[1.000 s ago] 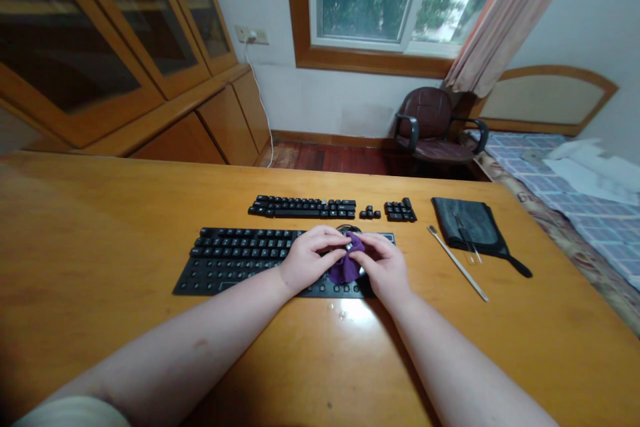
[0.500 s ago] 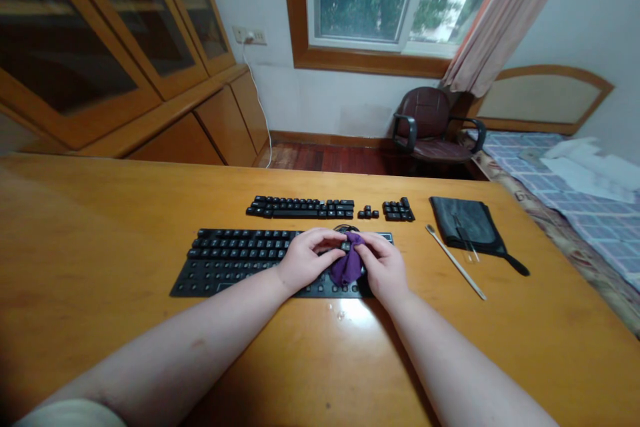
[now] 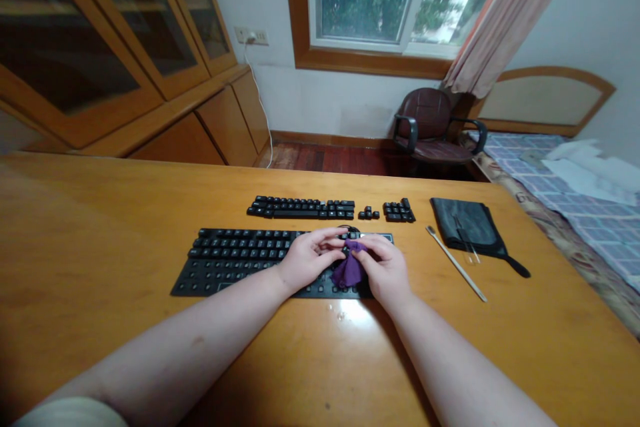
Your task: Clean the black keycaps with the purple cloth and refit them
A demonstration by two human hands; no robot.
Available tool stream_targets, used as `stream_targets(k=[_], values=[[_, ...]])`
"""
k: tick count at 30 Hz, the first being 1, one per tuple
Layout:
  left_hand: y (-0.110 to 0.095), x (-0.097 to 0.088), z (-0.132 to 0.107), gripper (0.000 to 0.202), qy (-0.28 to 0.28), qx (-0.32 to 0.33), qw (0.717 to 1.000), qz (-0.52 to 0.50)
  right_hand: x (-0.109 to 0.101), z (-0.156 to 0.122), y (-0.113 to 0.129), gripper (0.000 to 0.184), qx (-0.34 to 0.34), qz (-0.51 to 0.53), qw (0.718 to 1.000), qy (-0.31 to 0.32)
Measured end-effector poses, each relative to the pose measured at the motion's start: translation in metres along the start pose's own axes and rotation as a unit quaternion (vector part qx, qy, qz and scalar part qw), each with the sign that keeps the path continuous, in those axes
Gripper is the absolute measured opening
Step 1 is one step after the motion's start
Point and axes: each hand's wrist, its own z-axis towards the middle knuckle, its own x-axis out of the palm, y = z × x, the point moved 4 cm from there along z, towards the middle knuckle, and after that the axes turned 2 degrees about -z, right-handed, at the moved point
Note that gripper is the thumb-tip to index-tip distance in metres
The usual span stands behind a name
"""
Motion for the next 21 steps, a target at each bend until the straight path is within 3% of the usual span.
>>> stream_targets(k=[5,9,12,18,21], values=[[-0.015,-0.006,-0.006,0.036,-0.065,0.102,0.974,0.190,0.005,-0.001,-0.003,0.011,0.036,-0.027,0.999,0.011],[-0.028,-0.004,-0.011,0.032,-0.032,0.188,0.933,0.306,0.008,-0.003,0.000,0.015,0.045,-0.055,0.997,0.034],[-0.030,-0.001,-0.013,0.029,-0.009,0.223,0.913,0.342,0.008,-0.004,-0.001,0.013,0.054,-0.063,0.996,0.044],[-0.028,-0.002,-0.012,0.028,-0.024,0.219,0.912,0.346,0.007,-0.003,-0.003,0.017,0.053,-0.050,0.995,0.065],[-0.028,0.000,-0.013,0.033,0.010,0.240,0.903,0.357,0.009,-0.003,0.000,0.016,0.064,-0.055,0.994,0.076]])
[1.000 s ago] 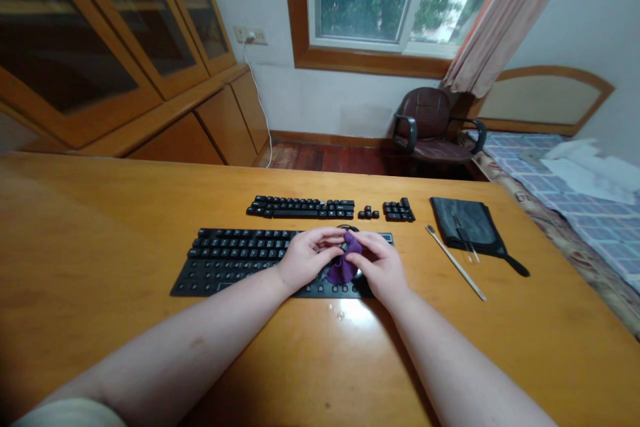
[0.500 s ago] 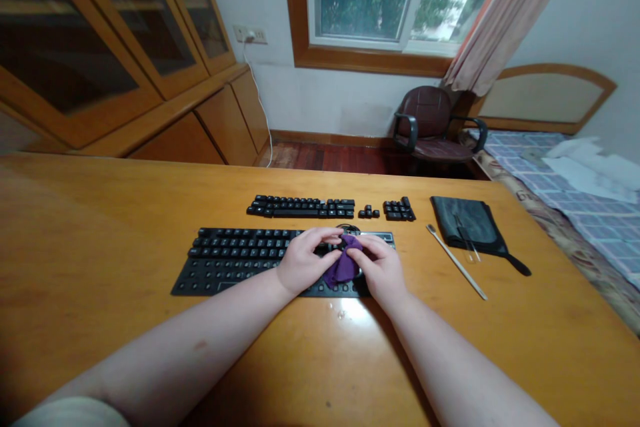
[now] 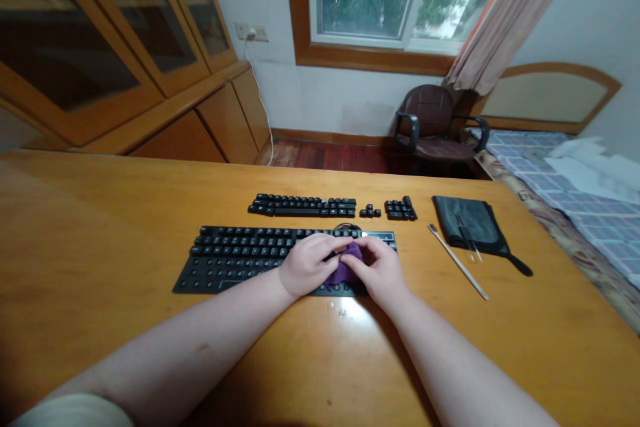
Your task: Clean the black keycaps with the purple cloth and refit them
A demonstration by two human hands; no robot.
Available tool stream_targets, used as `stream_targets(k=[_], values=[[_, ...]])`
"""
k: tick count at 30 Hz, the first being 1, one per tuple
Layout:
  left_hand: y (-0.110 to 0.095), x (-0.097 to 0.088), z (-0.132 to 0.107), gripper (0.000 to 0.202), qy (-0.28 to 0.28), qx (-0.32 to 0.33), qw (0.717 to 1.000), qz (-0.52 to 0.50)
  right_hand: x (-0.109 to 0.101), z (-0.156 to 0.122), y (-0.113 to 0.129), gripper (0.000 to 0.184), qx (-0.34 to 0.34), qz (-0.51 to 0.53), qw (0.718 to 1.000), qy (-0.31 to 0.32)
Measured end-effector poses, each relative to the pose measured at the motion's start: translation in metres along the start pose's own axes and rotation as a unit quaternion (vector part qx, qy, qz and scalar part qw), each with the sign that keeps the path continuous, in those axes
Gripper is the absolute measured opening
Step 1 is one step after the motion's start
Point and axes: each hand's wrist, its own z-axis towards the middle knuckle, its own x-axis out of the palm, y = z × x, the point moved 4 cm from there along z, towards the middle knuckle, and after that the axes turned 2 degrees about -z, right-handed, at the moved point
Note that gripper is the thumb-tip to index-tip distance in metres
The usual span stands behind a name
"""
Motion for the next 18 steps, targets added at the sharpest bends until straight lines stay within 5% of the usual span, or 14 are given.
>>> stream_targets(k=[5,12,18], values=[[0.000,0.000,-0.001,0.031,-0.011,-0.005,1.000,0.002,-0.003,0.000,0.004,0.012,-0.005,-0.020,0.999,-0.026],[0.002,0.002,-0.001,0.024,-0.028,0.001,0.999,-0.029,-0.008,0.003,-0.005,0.017,0.025,0.082,0.996,-0.031],[0.006,-0.005,0.001,0.020,-0.102,-0.032,0.993,-0.039,-0.020,0.005,-0.004,0.014,-0.047,0.110,0.990,-0.076]])
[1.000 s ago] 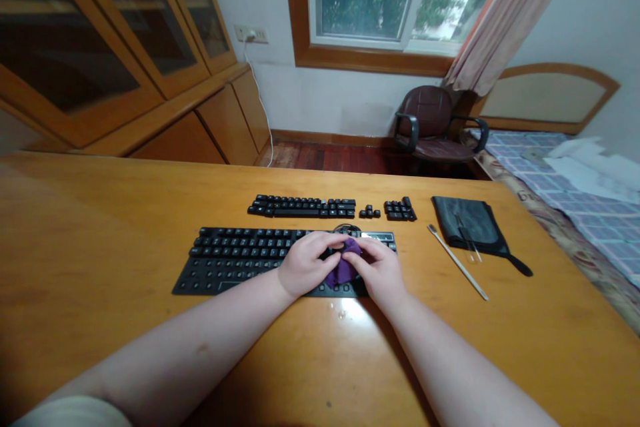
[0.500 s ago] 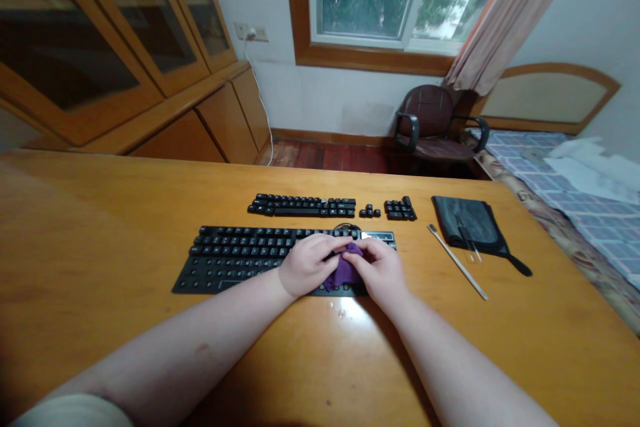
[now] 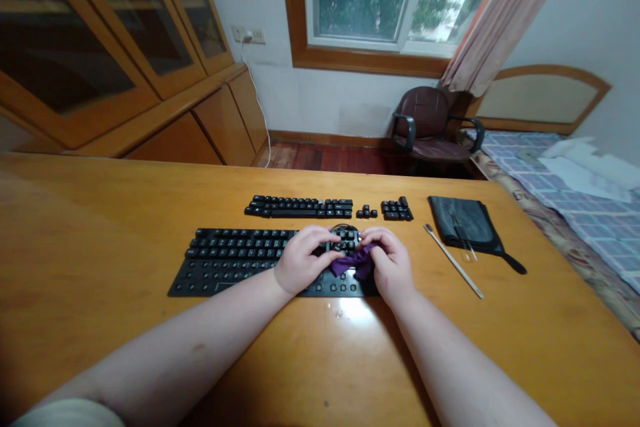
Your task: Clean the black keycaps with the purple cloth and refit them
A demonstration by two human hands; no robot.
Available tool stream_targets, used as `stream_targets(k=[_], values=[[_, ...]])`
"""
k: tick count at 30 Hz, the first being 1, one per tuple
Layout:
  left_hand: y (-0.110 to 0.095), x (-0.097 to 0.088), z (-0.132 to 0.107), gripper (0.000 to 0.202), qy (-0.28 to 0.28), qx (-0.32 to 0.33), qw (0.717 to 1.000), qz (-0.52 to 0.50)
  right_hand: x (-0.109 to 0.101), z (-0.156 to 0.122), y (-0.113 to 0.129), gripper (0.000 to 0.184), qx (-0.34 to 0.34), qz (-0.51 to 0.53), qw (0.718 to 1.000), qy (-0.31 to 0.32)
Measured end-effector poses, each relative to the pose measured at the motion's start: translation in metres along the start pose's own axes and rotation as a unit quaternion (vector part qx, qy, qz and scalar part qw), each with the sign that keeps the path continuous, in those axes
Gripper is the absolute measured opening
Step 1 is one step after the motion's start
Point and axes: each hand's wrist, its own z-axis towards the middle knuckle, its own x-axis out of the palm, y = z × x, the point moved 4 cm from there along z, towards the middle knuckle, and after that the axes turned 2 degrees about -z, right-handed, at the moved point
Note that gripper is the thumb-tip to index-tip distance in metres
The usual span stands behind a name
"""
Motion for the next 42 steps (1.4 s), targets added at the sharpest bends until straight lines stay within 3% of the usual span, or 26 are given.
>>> stream_targets(k=[5,10,15,19,22,24,26,30,32,37,42], values=[[-0.001,0.001,0.002,0.021,0.028,0.002,0.999,0.018,0.006,-0.004,0.011,0.013,-0.021,-0.097,0.994,0.043],[-0.002,0.003,0.001,0.008,0.053,0.020,0.998,0.032,0.016,-0.005,0.017,0.024,0.029,-0.156,0.985,0.068],[-0.002,0.007,0.001,0.021,0.106,0.002,0.992,0.064,0.019,-0.002,0.009,0.022,0.065,-0.181,0.979,0.069],[-0.001,0.010,0.001,0.044,0.146,-0.031,0.983,0.107,-0.007,0.000,0.039,0.019,-0.006,-0.232,0.973,0.018],[0.002,0.012,0.000,0.032,0.154,-0.039,0.978,0.137,-0.041,0.002,0.082,0.016,-0.124,-0.262,0.957,-0.010],[0.004,0.013,-0.001,0.027,0.150,-0.046,0.976,0.153,-0.058,0.006,0.096,0.018,-0.155,-0.299,0.942,0.005],[0.006,0.014,-0.002,0.025,0.147,-0.054,0.974,0.162,-0.066,0.012,0.088,0.017,-0.146,-0.347,0.925,0.056],[0.007,0.013,-0.002,0.023,0.146,-0.062,0.973,0.166,-0.060,0.021,0.037,0.014,-0.081,-0.408,0.888,0.196],[0.008,0.014,-0.002,0.022,0.147,-0.063,0.974,0.163,-0.056,0.022,0.017,0.012,-0.058,-0.425,0.874,0.230],[0.009,0.014,-0.002,0.022,0.145,-0.064,0.975,0.156,-0.051,0.022,0.000,0.011,-0.061,-0.406,0.869,0.277],[0.008,0.013,-0.001,0.021,0.140,-0.063,0.976,0.153,-0.051,0.023,-0.002,0.013,-0.049,-0.413,0.869,0.269]])
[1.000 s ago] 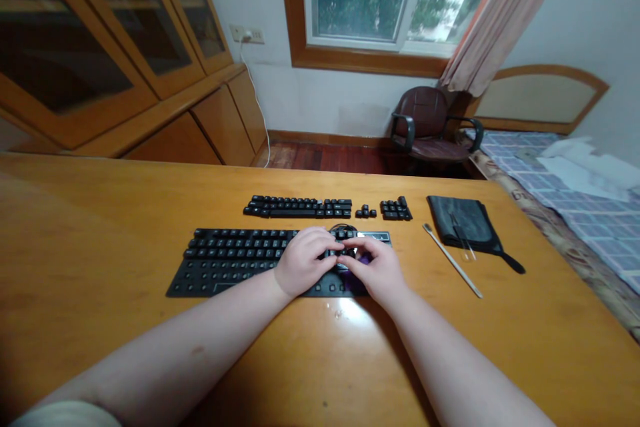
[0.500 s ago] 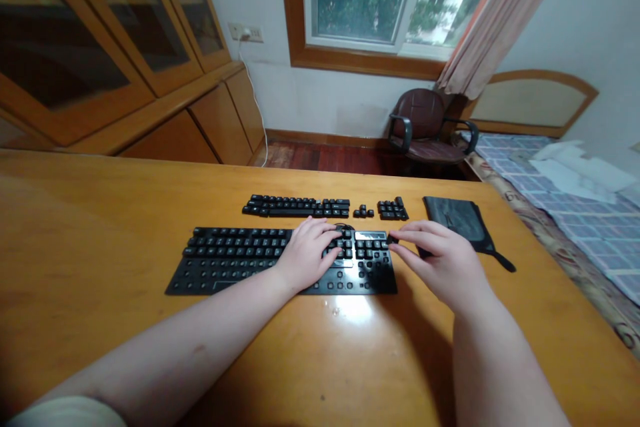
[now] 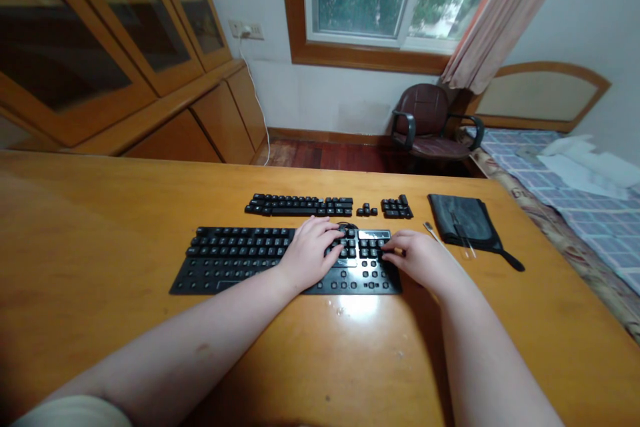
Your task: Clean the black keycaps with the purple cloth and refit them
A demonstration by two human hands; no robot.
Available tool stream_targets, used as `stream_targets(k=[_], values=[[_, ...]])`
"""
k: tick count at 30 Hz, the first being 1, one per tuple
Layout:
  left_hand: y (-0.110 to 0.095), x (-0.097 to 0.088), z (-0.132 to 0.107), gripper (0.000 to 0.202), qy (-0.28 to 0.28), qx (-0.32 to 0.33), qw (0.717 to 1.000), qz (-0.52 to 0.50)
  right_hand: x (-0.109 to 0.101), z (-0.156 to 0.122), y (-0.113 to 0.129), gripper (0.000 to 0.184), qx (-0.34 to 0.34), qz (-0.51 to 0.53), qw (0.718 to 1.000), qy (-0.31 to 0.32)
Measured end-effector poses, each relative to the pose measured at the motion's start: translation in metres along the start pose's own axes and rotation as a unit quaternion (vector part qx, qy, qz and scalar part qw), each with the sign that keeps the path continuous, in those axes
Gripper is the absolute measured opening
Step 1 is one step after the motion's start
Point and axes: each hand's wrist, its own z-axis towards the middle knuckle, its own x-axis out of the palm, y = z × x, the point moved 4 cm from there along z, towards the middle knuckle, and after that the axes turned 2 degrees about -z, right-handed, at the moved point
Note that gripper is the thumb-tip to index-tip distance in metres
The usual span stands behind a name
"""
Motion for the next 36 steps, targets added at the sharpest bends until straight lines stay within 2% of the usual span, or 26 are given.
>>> stream_targets(k=[17,22,30,36], values=[[0.000,0.001,0.000,0.020,-0.006,-0.005,1.000,-0.008,0.005,0.003,0.004,0.011,0.028,-0.010,1.000,-0.006],[0.000,0.002,0.000,0.020,-0.006,-0.005,1.000,-0.008,0.010,0.004,-0.001,0.004,0.054,0.004,0.998,-0.007],[0.002,0.007,-0.001,0.028,0.030,-0.013,0.999,0.012,0.015,0.006,-0.003,0.004,0.076,-0.018,0.997,-0.006],[0.002,0.007,-0.001,0.027,0.034,-0.010,0.999,0.015,0.015,0.008,-0.001,0.004,0.077,-0.033,0.996,-0.002]])
